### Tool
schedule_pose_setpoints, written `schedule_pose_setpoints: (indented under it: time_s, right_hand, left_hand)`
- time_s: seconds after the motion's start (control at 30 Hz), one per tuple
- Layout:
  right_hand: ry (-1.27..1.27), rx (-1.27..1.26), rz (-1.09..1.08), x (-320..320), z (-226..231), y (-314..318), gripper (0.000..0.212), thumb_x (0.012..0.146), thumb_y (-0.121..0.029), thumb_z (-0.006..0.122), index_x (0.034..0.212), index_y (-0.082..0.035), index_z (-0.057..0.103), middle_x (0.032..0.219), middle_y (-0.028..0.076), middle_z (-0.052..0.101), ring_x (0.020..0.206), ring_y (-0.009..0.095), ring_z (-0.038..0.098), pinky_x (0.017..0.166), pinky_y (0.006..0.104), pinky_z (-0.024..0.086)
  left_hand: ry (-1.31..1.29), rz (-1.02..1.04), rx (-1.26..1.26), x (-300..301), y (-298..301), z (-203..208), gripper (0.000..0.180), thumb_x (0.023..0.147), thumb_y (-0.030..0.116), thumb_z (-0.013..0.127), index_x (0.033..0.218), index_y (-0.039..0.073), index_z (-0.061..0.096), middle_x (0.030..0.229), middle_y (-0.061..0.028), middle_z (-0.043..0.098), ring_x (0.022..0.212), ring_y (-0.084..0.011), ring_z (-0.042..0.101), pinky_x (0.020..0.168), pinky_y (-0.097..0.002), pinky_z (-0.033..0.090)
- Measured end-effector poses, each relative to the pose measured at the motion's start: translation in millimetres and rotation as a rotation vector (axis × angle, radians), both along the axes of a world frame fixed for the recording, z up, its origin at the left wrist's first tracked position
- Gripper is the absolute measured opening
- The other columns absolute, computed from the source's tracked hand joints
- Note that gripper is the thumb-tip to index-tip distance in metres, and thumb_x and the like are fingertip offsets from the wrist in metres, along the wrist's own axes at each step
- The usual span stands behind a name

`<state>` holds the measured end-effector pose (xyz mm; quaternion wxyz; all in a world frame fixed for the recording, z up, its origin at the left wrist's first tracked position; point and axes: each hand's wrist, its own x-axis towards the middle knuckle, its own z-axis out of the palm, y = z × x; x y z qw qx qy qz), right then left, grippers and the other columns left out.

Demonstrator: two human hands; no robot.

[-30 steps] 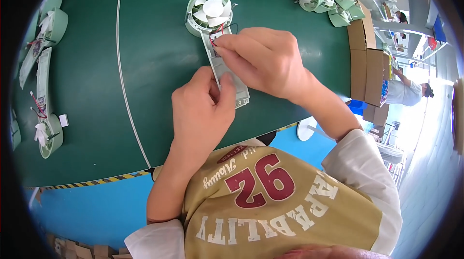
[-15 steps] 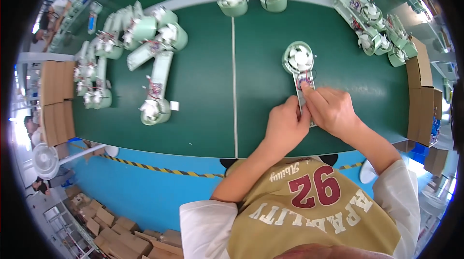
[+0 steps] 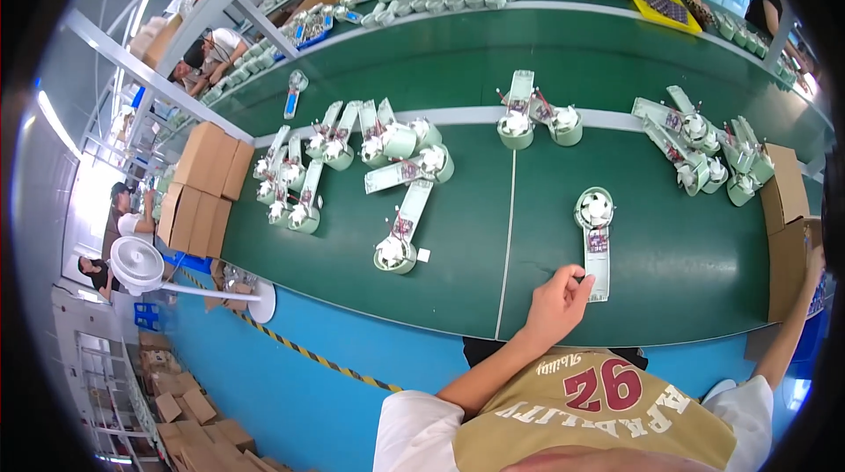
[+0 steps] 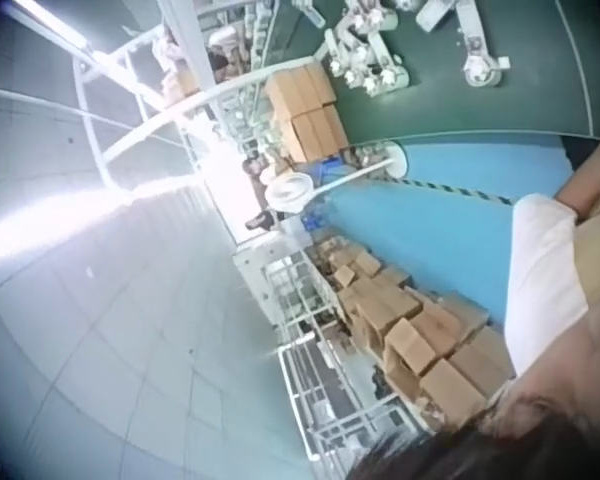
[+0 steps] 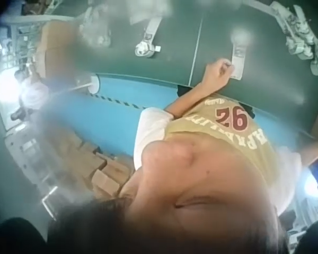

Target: The person assembles handheld fans by connecting battery wires to circuit boards, inserting batteries into the fan handles by hand, and placing the assembled units onto the work table and overhead rack.

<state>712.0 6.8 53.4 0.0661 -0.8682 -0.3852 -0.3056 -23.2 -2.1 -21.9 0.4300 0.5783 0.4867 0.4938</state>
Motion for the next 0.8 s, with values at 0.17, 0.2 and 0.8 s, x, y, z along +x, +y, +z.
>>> schedule_pose_setpoints:
  time_s: [0.17,0.2,0.8]
  right_hand:
    - [0.386,-0.057,0.256,-21,-7,59,0.045,0.099,-0.041,0.056,0.11,0.002,0.065,0.1,0.023,0.07,0.095,0.039,0.068,0.083,0.0458,0.051]
    - [0.463,-0.07,0.305,-5,-23,45,0.044,0.099,-0.039,0.057,0.113,0.002,0.064,0.1,0.023,0.071,0.096,0.037,0.069,0.083,0.0446,0.051]
    - [0.284,0.726,0.402,-55,36,-33,0.043,0.107,-0.032,0.038,0.136,-0.005,0.054,0.077,0.002,0.05,0.059,0.015,0.049,0.055,0.0327,0.041]
  left_hand:
    - [-0.015,0.008,-0.051,1,1,-6,0.012,0.097,0.009,0.067,0.102,-0.001,0.063,0.065,0.0013,0.061,0.055,-0.0002,0.05,0.048,-0.0202,0.039]
    - [-0.008,-0.016,-0.049,-4,-2,-5,0.012,0.097,0.009,0.067,0.102,-0.001,0.063,0.065,0.0013,0.061,0.055,-0.0002,0.05,0.048,-0.0202,0.039]
    - [-0.153,0.031,0.043,-9,-6,20,0.012,0.098,0.007,0.064,0.107,-0.001,0.065,0.075,-0.0011,0.065,0.065,-0.0041,0.059,0.056,-0.0183,0.045]
